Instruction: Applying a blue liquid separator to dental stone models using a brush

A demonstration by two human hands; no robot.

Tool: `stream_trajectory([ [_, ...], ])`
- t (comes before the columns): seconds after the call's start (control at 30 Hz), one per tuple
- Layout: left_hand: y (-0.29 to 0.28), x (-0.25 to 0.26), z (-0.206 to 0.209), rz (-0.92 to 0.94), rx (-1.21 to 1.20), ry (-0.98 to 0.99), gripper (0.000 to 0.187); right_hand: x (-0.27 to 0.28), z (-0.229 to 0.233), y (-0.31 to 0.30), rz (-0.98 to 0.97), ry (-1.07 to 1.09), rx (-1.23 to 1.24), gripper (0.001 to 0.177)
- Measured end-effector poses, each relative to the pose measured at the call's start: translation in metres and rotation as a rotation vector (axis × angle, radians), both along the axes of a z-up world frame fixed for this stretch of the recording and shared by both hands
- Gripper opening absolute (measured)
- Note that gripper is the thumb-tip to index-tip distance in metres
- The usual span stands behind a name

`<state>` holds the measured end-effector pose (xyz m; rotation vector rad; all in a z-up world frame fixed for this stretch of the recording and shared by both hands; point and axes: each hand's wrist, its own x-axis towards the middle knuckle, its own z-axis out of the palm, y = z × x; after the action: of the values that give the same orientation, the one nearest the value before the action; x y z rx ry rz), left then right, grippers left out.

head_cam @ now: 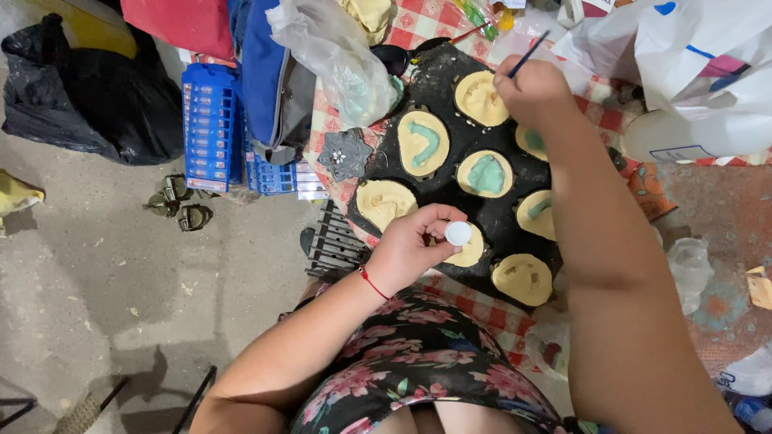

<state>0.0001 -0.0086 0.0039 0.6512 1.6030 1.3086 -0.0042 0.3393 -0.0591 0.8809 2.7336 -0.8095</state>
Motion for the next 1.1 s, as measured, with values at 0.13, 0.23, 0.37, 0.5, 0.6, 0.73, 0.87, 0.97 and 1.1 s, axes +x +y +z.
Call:
stream_trajectory([
  [0.13, -0.001, 0.000, 0.000, -0.002, 0.011, 0.007, 0.039, 0.009, -0.015, 0.012, 0.171, 0.048, 0.248, 0.030],
  [0.23, -0.002, -0.001, -0.001, 0.012, 0.012, -0.008, 0.040, 0.017, 0.023, -0.010, 0.008, 0.006, -0.045, 0.016],
  [0.37, 0.000, -0.002, -0.001, 0.010, 0.035, 0.017, 0.038, 0.020, 0.060, -0.031, -0.241, -0.037, -0.151, 0.017],
  [0.5, -0.001, 0.001, 0.000, 0.003, 0.047, -0.011, 0.038, 0.036, 0.013, -0.008, -0.226, 0.093, -0.146, 0.014],
  [0.6, 0.000, 0.003, 0.001, 0.003, 0.031, -0.047, 0.037, 0.033, 0.030, -0.014, -0.282, 0.039, 0.007, 0.018],
  [0.73, 0.001, 0.005, 0.001, -0.005, 0.029, -0.032, 0.038, 0.017, 0.027, -0.022, -0.270, 0.013, -0.202, 0.016],
  [0.87, -0.001, 0.006, -0.003, 0.005, 0.064, -0.022, 0.038, 0.021, -0.020, 0.008, 0.148, 0.133, 0.310, 0.020],
  [0.97, -0.002, 0.004, -0.009, 0.021, 0.082, -0.041, 0.039, 0.031, -0.002, -0.001, 0.054, 0.087, 0.260, 0.020],
  [1.1, 0.002, -0.002, -0.010, 0.052, 0.098, -0.040, 0.040, 0.071, -0.005, -0.009, 0.216, 0.447, 0.462, 0.023],
])
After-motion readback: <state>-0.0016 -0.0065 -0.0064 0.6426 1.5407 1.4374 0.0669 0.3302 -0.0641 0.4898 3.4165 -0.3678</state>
